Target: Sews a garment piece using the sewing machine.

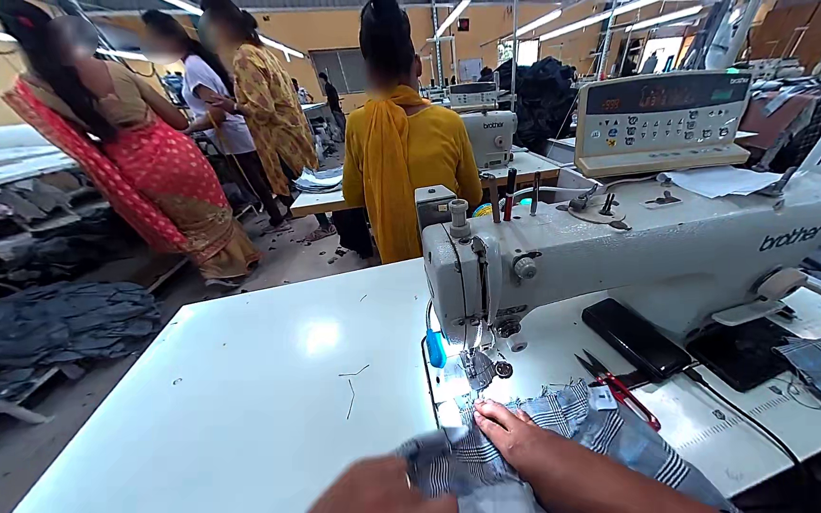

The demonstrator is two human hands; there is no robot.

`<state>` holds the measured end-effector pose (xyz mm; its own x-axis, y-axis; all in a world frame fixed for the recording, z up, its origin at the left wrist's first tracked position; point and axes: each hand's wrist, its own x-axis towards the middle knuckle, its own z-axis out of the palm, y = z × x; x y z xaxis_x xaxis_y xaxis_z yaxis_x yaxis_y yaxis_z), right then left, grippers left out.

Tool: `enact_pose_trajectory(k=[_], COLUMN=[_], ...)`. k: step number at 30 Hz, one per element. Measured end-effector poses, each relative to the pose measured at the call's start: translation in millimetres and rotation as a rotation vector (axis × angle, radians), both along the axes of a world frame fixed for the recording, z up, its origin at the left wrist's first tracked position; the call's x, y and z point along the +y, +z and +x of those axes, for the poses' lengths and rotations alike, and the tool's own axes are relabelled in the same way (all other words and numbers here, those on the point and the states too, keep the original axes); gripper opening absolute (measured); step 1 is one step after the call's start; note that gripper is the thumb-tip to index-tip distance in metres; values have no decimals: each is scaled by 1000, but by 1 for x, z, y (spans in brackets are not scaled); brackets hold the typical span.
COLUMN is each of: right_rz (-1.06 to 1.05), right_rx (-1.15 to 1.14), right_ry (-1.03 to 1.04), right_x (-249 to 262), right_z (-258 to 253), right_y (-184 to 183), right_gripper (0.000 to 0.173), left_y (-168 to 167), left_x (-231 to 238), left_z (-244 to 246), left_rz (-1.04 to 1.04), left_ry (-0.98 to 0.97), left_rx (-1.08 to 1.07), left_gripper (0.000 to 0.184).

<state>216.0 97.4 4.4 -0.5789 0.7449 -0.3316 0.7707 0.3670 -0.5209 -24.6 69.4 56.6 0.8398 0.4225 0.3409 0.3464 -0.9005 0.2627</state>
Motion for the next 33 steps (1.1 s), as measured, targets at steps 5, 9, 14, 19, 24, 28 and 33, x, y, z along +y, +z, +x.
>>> enact_pose_trajectory(k=[5,9,14,19,24,28,33], right_rz=[-40,-61,-28,65,259,320,387], right_rx=[-56,-47,9,152,244,176,166], right_ry=[-10,-13,-9,-16,-81,-116,-115], right_x=[0,0,-1,-5,-9,2,11], right_z=[-3,-3,1,12,21,26,29], right_y=[3,6,1,-14,-38,-40,-43], right_gripper=[80,85,64,75,56,49,48], left_y=[8,-19,-89,-109,-113,-111,-110], left_x=[37,9,7,14,26,47,71], left_z=[24,57,71,35,36,41,44], left_rz=[-571,-156,-199,-251,-240,-255,-231], left_ry=[613,751,427,304,325,311,434], left_rx=[940,309,-230,-169,-118,-164,-254], left_gripper=[41,20,31,34,37,37,29])
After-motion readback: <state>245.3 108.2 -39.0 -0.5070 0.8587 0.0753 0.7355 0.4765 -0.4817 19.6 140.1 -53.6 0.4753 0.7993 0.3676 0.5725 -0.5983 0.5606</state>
